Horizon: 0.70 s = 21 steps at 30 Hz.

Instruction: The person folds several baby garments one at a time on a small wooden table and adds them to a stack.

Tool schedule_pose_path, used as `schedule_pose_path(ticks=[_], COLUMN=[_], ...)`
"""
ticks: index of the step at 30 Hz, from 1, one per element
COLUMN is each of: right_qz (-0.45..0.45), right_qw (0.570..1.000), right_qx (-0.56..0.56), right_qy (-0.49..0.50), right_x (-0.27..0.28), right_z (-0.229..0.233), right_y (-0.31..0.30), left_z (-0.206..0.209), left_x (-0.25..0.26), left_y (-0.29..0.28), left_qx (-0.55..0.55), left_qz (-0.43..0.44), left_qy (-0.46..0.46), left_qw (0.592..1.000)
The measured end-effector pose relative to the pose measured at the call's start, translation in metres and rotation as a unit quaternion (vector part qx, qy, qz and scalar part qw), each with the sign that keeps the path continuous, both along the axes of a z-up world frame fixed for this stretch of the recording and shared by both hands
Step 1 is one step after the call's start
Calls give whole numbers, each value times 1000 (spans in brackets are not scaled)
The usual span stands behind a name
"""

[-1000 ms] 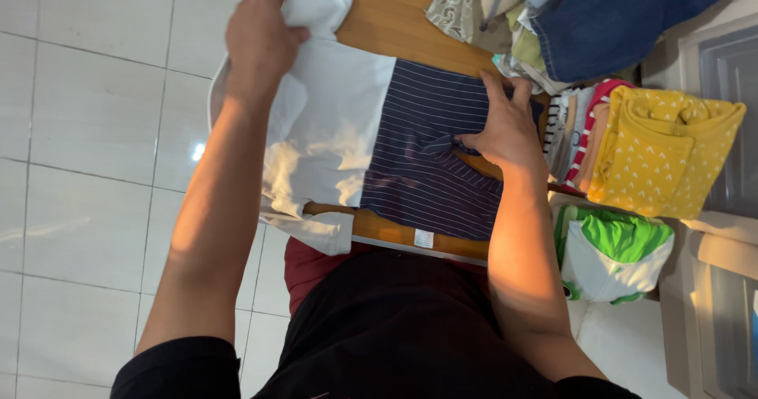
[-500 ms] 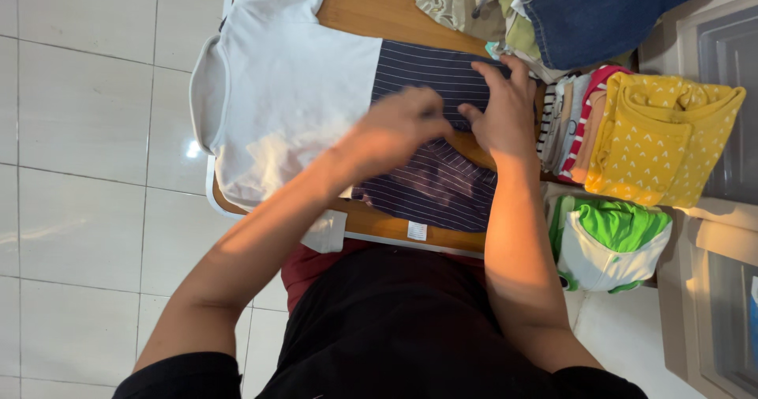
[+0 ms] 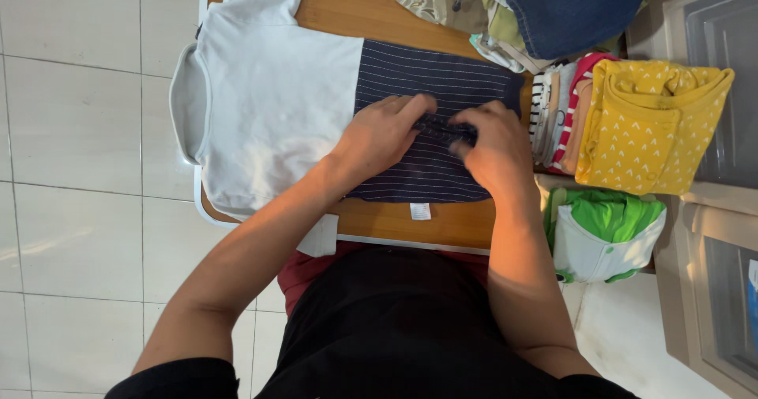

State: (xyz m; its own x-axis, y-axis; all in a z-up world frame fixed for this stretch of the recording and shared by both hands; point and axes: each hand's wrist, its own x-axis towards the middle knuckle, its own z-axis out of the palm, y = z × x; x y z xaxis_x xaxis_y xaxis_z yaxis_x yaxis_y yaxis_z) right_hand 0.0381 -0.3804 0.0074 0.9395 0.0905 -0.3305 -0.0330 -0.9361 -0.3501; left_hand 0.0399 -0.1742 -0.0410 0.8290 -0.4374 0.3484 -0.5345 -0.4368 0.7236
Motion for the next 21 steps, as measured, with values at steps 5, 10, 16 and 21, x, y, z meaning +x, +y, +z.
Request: schedule_pose_path(ticks=[5, 10, 16, 21], right_qz=[-18, -56, -33, -32], right_qw=[999, 998, 993, 983], right_qx=[8, -2, 114, 143], right_qy=[-39, -7, -21, -114], right_x=[1, 1, 24, 45], right_z=[-15, -16, 8, -18], right_y=[-10, -9, -11, 0], left_z=[3, 5, -20, -42], left_x=[5, 3, 39, 83], left_y=[-1, 1, 68, 157], left_qx=[20, 54, -29, 152], left_qz=[14, -3, 169, 355], left_qy=[88, 125, 113, 28], left_qw=[996, 991, 979, 922])
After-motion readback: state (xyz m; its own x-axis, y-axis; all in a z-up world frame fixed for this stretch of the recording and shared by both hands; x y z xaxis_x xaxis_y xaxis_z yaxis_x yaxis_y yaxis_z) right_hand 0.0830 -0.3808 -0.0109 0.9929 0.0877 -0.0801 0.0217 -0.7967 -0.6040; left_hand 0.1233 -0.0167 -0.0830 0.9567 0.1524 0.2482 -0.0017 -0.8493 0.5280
